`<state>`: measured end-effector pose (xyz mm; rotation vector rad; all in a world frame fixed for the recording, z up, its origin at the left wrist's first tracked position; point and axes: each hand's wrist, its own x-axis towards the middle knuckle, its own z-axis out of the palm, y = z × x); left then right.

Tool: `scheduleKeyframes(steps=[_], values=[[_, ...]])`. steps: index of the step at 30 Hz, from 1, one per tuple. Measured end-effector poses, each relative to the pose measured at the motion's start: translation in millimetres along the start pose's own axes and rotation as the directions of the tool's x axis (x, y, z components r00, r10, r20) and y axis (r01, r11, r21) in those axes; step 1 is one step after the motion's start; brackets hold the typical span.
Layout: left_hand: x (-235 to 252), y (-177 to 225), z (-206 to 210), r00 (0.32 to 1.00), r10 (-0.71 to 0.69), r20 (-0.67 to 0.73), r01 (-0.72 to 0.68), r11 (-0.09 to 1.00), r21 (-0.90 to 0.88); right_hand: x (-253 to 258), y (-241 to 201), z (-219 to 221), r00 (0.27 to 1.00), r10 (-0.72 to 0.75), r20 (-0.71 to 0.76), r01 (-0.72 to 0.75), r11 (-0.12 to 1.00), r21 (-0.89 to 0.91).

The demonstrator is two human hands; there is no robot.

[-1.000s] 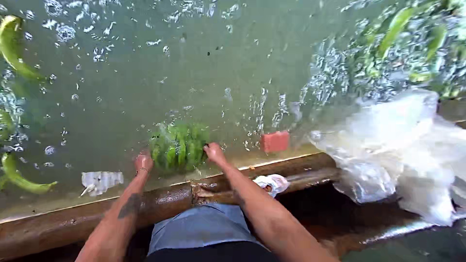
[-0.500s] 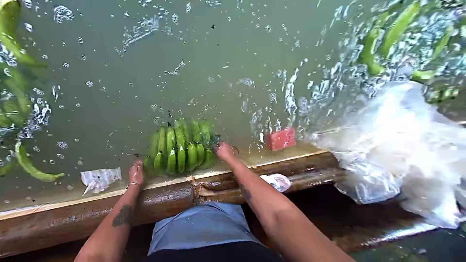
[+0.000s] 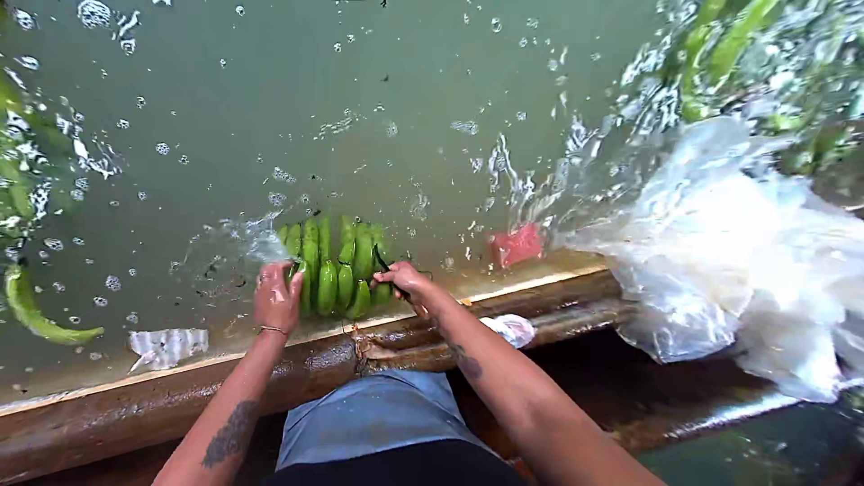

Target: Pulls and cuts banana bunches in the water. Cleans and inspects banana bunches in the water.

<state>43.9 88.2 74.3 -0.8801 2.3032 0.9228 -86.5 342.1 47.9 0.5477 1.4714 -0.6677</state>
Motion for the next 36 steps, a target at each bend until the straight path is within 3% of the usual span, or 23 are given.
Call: scheduleKeyframes(steps=[3,5,7,8,10,11,15,22,24,26,27,28,30,32,34,36], values=[[7.6,-1.4,6.4,0.987,-0.129,0.092,0.130,0.992,-0.004,-2.2,6.3,11.9,0.992,-0.005,0.122,-0.021,0.978,0.207],[11.8,-19.8,7.6,0.980,-0.156,0.127,0.170,0.979,-0.111,-5.5,12.2,27.8,0.996,-0.052,0.078,0.026,0.953,0.302],[12.2,-45.0,11.2,0.991,-0.077,0.114,0.099,0.974,-0.202,-15.6,9.4,38.4,0.954,-0.219,-0.205,0.250,0.958,0.140],[9.7,-57.2,13.7,0.994,-0.030,0.108,0.053,0.975,-0.218,-18.8,10.9,36.1,0.871,-0.349,-0.346,0.363,0.931,-0.026],[2.8,-70.9,18.7,0.994,0.013,0.108,0.012,0.972,-0.233,-16.3,19.1,18.0,0.725,-0.544,-0.422,0.474,0.839,-0.267],[0.0,-72.5,21.7,0.995,0.000,0.104,0.026,0.969,-0.247,-11.4,23.7,8.3,0.722,-0.581,-0.376,0.479,0.811,-0.335],[0.1,-57.6,28.1,0.979,-0.186,0.080,0.201,0.941,-0.272,12.5,27.1,-6.0,0.859,-0.486,-0.160,0.377,0.813,-0.444],[-2.8,-47.1,28.3,0.900,-0.429,0.076,0.435,0.876,-0.210,10.6,-2.6,24.4,0.907,-0.343,-0.245,0.230,0.890,-0.395],[-2.2,-42.9,24.6,0.928,-0.360,-0.096,0.331,0.915,-0.229,8.5,-6.4,21.0,0.807,-0.475,-0.349,0.350,0.863,-0.365],[11.5,-45.2,20.5,0.950,-0.111,-0.293,0.051,0.978,-0.203,8.4,-22.8,11.4,0.643,-0.677,-0.359,0.549,0.734,-0.399],[23.4,-45.6,18.0,0.952,-0.021,-0.304,-0.039,0.981,-0.192,13.4,-30.8,9.2,0.567,-0.768,-0.299,0.646,0.639,-0.417],[38.0,-41.2,12.2,0.974,0.018,-0.226,-0.060,0.982,-0.181,20.2,-41.9,9.3,0.533,-0.820,-0.206,0.712,0.567,-0.414],[73.0,-21.7,-3.4,0.999,-0.025,0.036,0.028,0.996,-0.090,31.0,-72.0,15.1,0.610,-0.792,0.000,0.725,0.558,-0.403],[101.6,-9.2,-11.0,0.951,-0.150,0.269,0.139,0.988,0.061,34.5,-94.8,28.0,0.734,-0.668,0.125,0.634,0.608,-0.478],[115.8,-14.2,-9.1,0.903,-0.180,0.390,0.131,0.980,0.147,32.0,-99.1,40.9,0.814,-0.572,0.098,0.537,0.678,-0.502],[115.7,-17.4,-9.0,0.891,-0.196,0.410,0.142,0.977,0.159,31.0,-89.7,47.2,0.851,-0.525,-0.015,0.480,0.788,-0.387]])
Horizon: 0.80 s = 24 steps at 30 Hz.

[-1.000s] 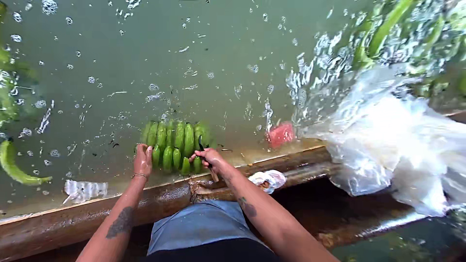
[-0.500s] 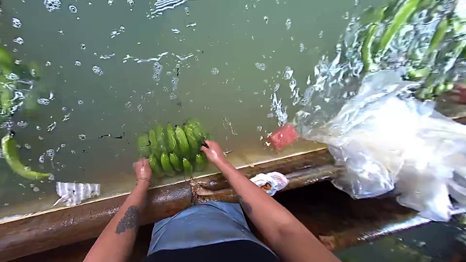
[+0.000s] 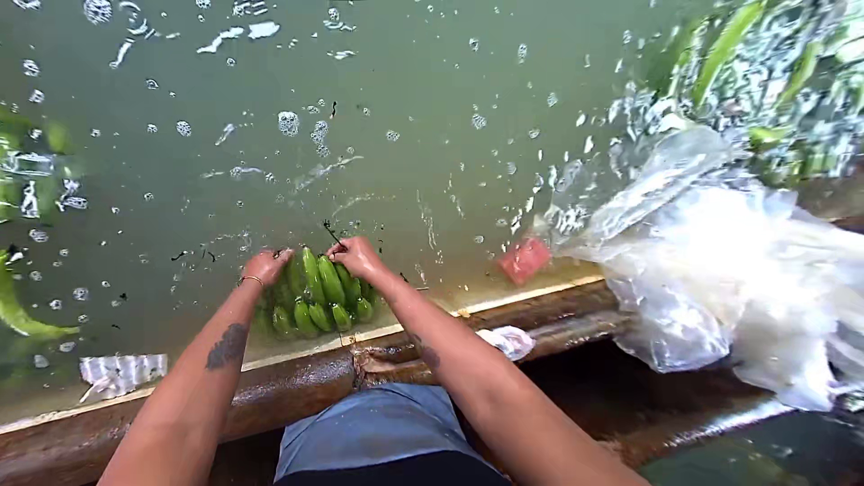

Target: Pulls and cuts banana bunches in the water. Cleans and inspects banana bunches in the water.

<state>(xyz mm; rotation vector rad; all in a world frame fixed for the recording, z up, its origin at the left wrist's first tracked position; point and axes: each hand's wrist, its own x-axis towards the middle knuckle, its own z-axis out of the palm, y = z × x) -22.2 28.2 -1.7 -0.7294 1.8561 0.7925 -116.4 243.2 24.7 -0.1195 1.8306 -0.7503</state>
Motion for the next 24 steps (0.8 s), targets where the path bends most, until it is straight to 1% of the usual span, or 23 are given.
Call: scheduleKeyframes(steps=[2,3,5,8,9,10,11,12,13,14,15,16,17,19,20,22,24], values=[[-10.1,7.2,-0.4,0.998,-0.068,-0.015,0.068,0.998,0.012,-10.7,-4.9,-2.2,0.995,0.102,-0.001,-0.102,0.992,0.078],[-15.2,12.5,-0.7,0.994,-0.103,-0.022,0.103,0.994,0.022,-14.7,-8.5,-3.7,0.989,0.146,0.010,-0.146,0.987,0.070],[-20.8,22.4,-6.4,0.990,-0.142,-0.004,0.142,0.989,0.041,-15.4,-16.9,-6.0,0.976,0.216,0.031,-0.216,0.976,0.003],[-20.9,23.0,-11.9,0.991,-0.130,0.023,0.130,0.991,0.037,-14.5,-23.4,-3.7,0.964,0.267,0.003,-0.265,0.956,-0.125],[-20.5,21.2,-10.7,0.992,-0.121,0.028,0.120,0.993,0.017,-16.1,-21.7,-2.4,0.967,0.253,-0.017,-0.253,0.956,-0.147],[-18.0,17.1,-9.0,0.995,-0.102,0.024,0.102,0.995,-0.013,-17.4,-18.5,-1.2,0.982,0.183,-0.052,-0.189,0.970,-0.152],[-16.1,14.5,-10.5,0.996,-0.084,0.036,0.086,0.995,-0.043,-17.3,-14.1,-1.0,0.993,0.051,-0.105,-0.066,0.987,-0.145],[-16.3,13.6,-13.9,0.996,-0.070,0.060,0.073,0.996,-0.060,-14.5,-12.6,-5.2,0.986,-0.068,-0.155,0.046,0.989,-0.143],[-16.0,10.5,-15.3,0.995,-0.048,0.083,0.054,0.996,-0.070,-9.4,-10.4,-13.0,0.969,-0.155,-0.191,0.127,0.980,-0.152],[-16.3,6.9,-16.4,0.993,-0.026,0.116,0.031,0.999,-0.045,-3.0,-8.7,-23.4,0.967,-0.183,-0.178,0.151,0.972,-0.180],[-16.1,4.3,-18.7,0.987,0.009,0.160,-0.013,1.000,0.028,4.6,-5.9,-33.7,0.978,-0.177,-0.115,0.147,0.962,-0.230],[-14.9,4.1,-22.2,0.977,0.052,0.205,-0.078,0.989,0.124,12.7,-2.4,-42.5,0.987,-0.161,-0.029,0.146,0.947,-0.285],[-14.1,5.8,-25.5,0.972,0.063,0.228,-0.104,0.980,0.170,20.9,0.6,-49.3,0.987,-0.144,0.066,0.158,0.934,-0.319],[-17.5,3.3,-27.2,0.981,0.016,0.191,-0.027,0.998,0.055,33.0,1.6,-52.0,0.968,-0.117,0.224,0.183,0.935,-0.302],[-19.8,-1.1,-25.2,0.988,-0.001,0.152,0.006,0.999,-0.031,35.2,-0.9,-49.5,0.956,-0.113,0.269,0.191,0.939,-0.285],[-24.2,-10.8,-15.5,0.999,-0.030,0.041,0.037,0.981,-0.191,35.0,-12.1,-43.1,0.952,-0.085,0.294,0.168,0.948,-0.271],[-29.4,-19.7,-5.5,0.998,-0.054,-0.006,0.051,0.970,-0.240,33.4,-27.7,-36.6,0.961,-0.010,0.275,0.113,0.926,-0.361]])
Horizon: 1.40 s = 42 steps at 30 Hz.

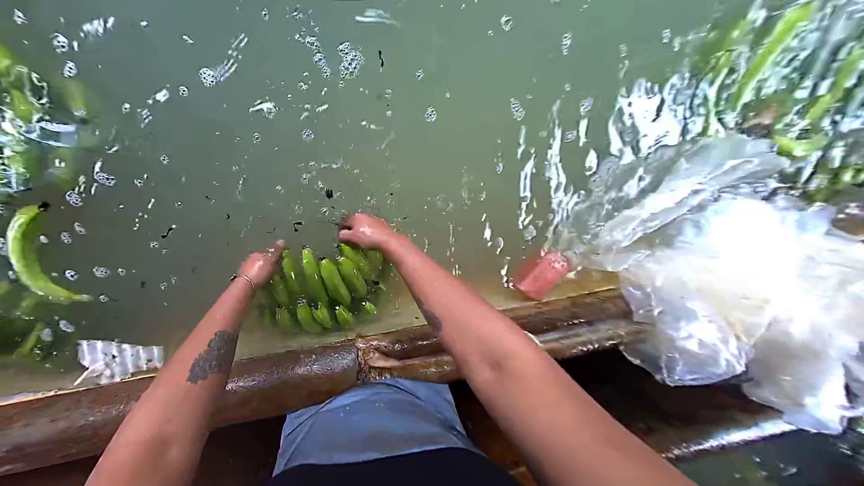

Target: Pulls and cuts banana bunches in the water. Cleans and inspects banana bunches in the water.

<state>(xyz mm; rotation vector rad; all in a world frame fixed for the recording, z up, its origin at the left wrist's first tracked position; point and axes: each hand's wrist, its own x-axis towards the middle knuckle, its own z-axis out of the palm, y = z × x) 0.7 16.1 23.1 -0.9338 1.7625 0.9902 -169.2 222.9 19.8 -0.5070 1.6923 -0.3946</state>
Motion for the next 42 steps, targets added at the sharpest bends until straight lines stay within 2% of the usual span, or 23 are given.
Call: scheduleKeyframes(steps=[3,4,7,8,12,13,15,16,20,21,22,23,24,25,26,28,30,32,34,37,39,40,42], values=[[-4.4,-3.8,6.7,0.998,0.032,-0.053,-0.029,0.998,0.049,-1.8,-19.2,-3.4,0.991,0.136,-0.001,-0.135,0.982,-0.132],[-3.9,-1.7,7.8,0.997,0.051,-0.059,-0.047,0.997,0.062,-4.1,-15.3,-5.6,0.991,0.129,-0.040,-0.132,0.987,-0.087],[0.8,0.6,4.3,0.997,0.065,-0.045,-0.063,0.997,0.052,-19.3,23.1,-11.6,0.941,0.079,-0.328,0.011,0.965,0.262],[1.4,-0.8,2.9,0.997,0.066,-0.051,-0.065,0.998,0.026,-26.0,39.7,-13.7,0.932,0.079,-0.354,0.037,0.950,0.310],[8.8,-10.8,0.2,0.997,0.082,-0.016,-0.081,0.996,0.044,-48.2,100.9,15.8,0.981,0.030,-0.192,0.024,0.962,0.270],[13.2,-12.8,0.5,0.997,0.080,-0.013,-0.079,0.996,0.048,-50.9,105.3,26.7,0.978,0.036,-0.205,0.016,0.969,0.246],[17.0,-13.1,1.7,0.999,0.026,-0.038,-0.025,0.999,0.034,-50.1,110.1,48.7,0.939,0.071,-0.337,0.006,0.975,0.222],[17.3,-11.8,2.2,0.998,0.017,-0.057,-0.016,1.000,0.016,-48.2,105.6,52.1,0.924,0.123,-0.361,-0.033,0.969,0.247],[22.9,-9.6,7.0,0.997,0.017,-0.076,-0.016,1.000,0.023,-42.7,73.5,30.2,0.859,0.448,-0.247,-0.338,0.860,0.383],[20.0,-7.3,8.1,0.995,0.057,-0.077,-0.054,0.998,0.040,-41.7,70.7,26.0,0.849,0.430,-0.307,-0.303,0.872,0.384],[14.6,-6.8,7.9,0.987,0.121,-0.102,-0.119,0.993,0.026,-42.2,67.4,25.1,0.839,0.328,-0.434,-0.171,0.917,0.362],[8.3,-9.1,7.0,0.963,0.212,-0.164,-0.218,0.976,-0.020,-41.6,65.1,26.3,0.812,0.157,-0.562,0.034,0.949,0.313],[3.2,-13.7,5.5,0.920,0.300,-0.253,-0.330,0.940,-0.086,-41.2,60.5,24.7,0.790,-0.033,-0.613,0.222,0.946,0.235],[2.3,-21.2,4.4,0.875,0.346,-0.339,-0.406,0.906,-0.123,-41.4,54.6,22.9,0.803,-0.179,-0.568,0.321,0.933,0.160],[4.1,-29.5,3.0,0.862,0.336,-0.379,-0.411,0.901,-0.136,-43.4,48.3,21.8,0.858,-0.236,-0.456,0.307,0.947,0.089],[13.6,-44.3,2.8,0.938,0.219,-0.269,-0.253,0.963,-0.096,-43.2,40.6,21.0,0.966,-0.124,-0.227,0.117,0.992,-0.044],[21.1,-49.9,9.0,0.990,0.094,-0.107,-0.104,0.990,-0.092,-34.9,42.7,24.3,0.986,0.079,-0.147,-0.084,0.996,-0.029],[19.5,-48.7,15.6,0.991,0.122,-0.051,-0.126,0.989,-0.076,-29.9,53.1,34.9,0.963,0.186,-0.196,-0.162,0.978,0.129],[18.6,-43.5,23.2,0.984,0.158,-0.077,-0.163,0.984,-0.072,-28.6,60.0,42.4,0.936,0.241,-0.256,-0.173,0.950,0.259],[16.9,-30.7,23.4,0.982,0.156,-0.102,-0.164,0.984,-0.072,-40.7,47.3,41.5,0.894,0.354,-0.276,-0.252,0.905,0.342],[8.9,-30.3,19.8,0.980,0.151,-0.127,-0.162,0.984,-0.078,-52.5,52.8,52.8,0.870,0.360,-0.337,-0.203,0.885,0.420],[0.7,-31.6,19.6,0.973,0.134,-0.190,-0.165,0.974,-0.157,-61.5,58.3,60.2,0.865,0.330,-0.377,-0.129,0.873,0.470],[-14.9,-42.8,23.4,0.929,0.175,-0.327,-0.300,0.873,-0.384,-87.9,68.9,70.2,0.870,0.243,-0.430,0.055,0.817,0.574]])
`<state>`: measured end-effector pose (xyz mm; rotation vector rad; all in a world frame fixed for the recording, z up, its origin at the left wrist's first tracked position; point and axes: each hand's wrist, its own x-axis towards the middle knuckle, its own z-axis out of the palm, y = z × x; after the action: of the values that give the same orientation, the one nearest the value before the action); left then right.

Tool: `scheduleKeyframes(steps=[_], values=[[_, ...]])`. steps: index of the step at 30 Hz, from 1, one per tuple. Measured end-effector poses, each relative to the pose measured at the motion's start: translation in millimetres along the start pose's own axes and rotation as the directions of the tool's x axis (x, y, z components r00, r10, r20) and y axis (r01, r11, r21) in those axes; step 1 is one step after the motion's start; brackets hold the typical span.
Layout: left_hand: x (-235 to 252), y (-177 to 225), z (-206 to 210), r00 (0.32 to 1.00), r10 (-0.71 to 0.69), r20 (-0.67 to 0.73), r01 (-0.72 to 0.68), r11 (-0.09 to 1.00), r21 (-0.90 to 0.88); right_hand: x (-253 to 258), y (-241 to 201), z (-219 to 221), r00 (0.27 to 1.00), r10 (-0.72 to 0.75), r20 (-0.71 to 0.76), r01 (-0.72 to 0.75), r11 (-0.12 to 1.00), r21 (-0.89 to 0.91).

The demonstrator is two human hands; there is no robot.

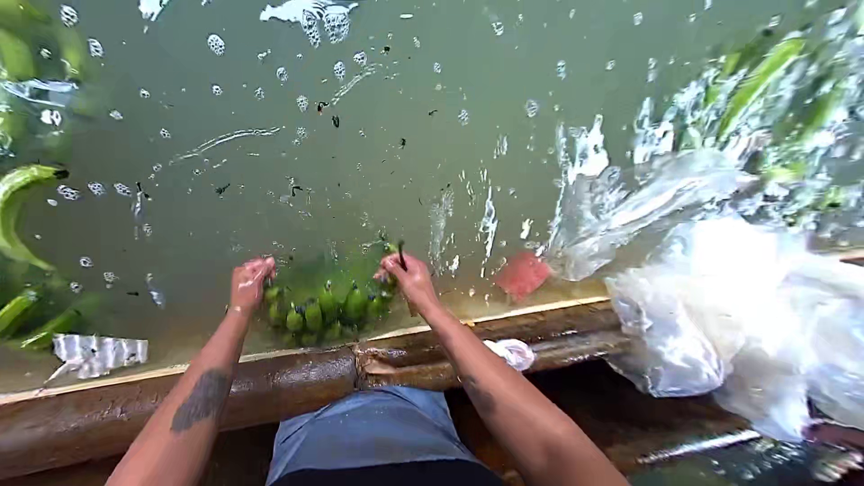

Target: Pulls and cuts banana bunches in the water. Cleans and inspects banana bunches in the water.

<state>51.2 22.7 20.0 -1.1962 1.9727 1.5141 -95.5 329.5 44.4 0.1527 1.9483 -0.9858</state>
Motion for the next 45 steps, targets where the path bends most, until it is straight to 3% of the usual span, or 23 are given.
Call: scheduleKeyframes(steps=[3,5,8,11,15,21,24,27,29,32,36,38,41,43,45], values=[[-29.1,0.5,-23.8,0.991,0.104,-0.088,-0.128,0.931,-0.343,-41.7,18.4,-17.4,0.996,-0.022,-0.086,0.046,0.957,0.285],[-32.1,7.0,-45.6,0.967,0.125,-0.224,-0.183,0.948,-0.260,-51.5,27.0,-30.1,0.980,-0.019,-0.196,0.073,0.959,0.275],[-9.0,0.4,-60.6,0.990,-0.100,-0.098,0.092,0.992,-0.081,-37.9,27.3,-47.0,0.969,-0.081,-0.233,0.079,0.997,-0.016],[14.1,-26.9,-49.8,0.952,-0.306,0.013,0.306,0.952,-0.007,-25.8,-4.4,-39.0,0.969,-0.135,-0.205,0.096,0.977,-0.188],[7.7,-48.1,-31.4,0.877,-0.480,-0.006,0.472,0.864,-0.178,-23.8,-52.3,-13.7,0.971,-0.208,-0.119,0.155,0.924,-0.349],[-35.3,-53.5,12.9,0.925,-0.374,0.065,0.341,0.744,-0.574,8.8,-53.1,10.0,1.000,0.001,-0.009,-0.005,0.884,-0.468],[-52.1,-37.6,33.4,0.935,-0.354,-0.011,0.253,0.688,-0.681,27.7,-57.0,6.9,0.999,-0.018,-0.045,-0.006,0.876,-0.483],[-64.2,-5.8,46.0,0.940,-0.332,-0.084,0.180,0.688,-0.703,40.3,-63.6,-0.5,0.992,-0.121,-0.023,0.089,0.836,-0.541],[-66.8,23.6,52.9,0.927,-0.351,-0.132,0.167,0.701,-0.693,52.0,-67.0,-2.5,0.994,-0.112,-0.006,0.091,0.836,-0.542],[-57.4,59.7,61.0,0.900,-0.376,-0.218,0.143,0.730,-0.669,52.0,-68.9,2.1,1.000,-0.021,-0.022,0.011,0.925,-0.379],[-45.4,72.7,57.2,0.934,-0.266,-0.239,0.065,0.784,-0.617,-23.7,-79.2,-5.7,0.985,-0.010,0.171,-0.012,0.991,0.131],[-58.6,69.3,65.4,0.948,-0.203,-0.244,0.014,0.793,-0.608,-29.9,-70.5,-13.9,0.998,0.046,0.042,-0.056,0.955,0.291],[-84.3,65.4,88.4,0.973,-0.022,-0.229,-0.124,0.789,-0.602,9.2,-78.0,-13.2,0.992,0.072,-0.106,-0.048,0.976,0.210],[-105.4,51.3,98.6,0.985,0.124,-0.119,-0.170,0.816,-0.553,32.3,-91.2,5.1,0.981,0.083,-0.178,-0.045,0.977,0.209],[-113.0,40.7,94.3,0.986,0.154,0.063,-0.104,0.864,-0.493,43.8,-99.6,14.7,0.975,0.057,-0.215,-0.026,0.989,0.142]])
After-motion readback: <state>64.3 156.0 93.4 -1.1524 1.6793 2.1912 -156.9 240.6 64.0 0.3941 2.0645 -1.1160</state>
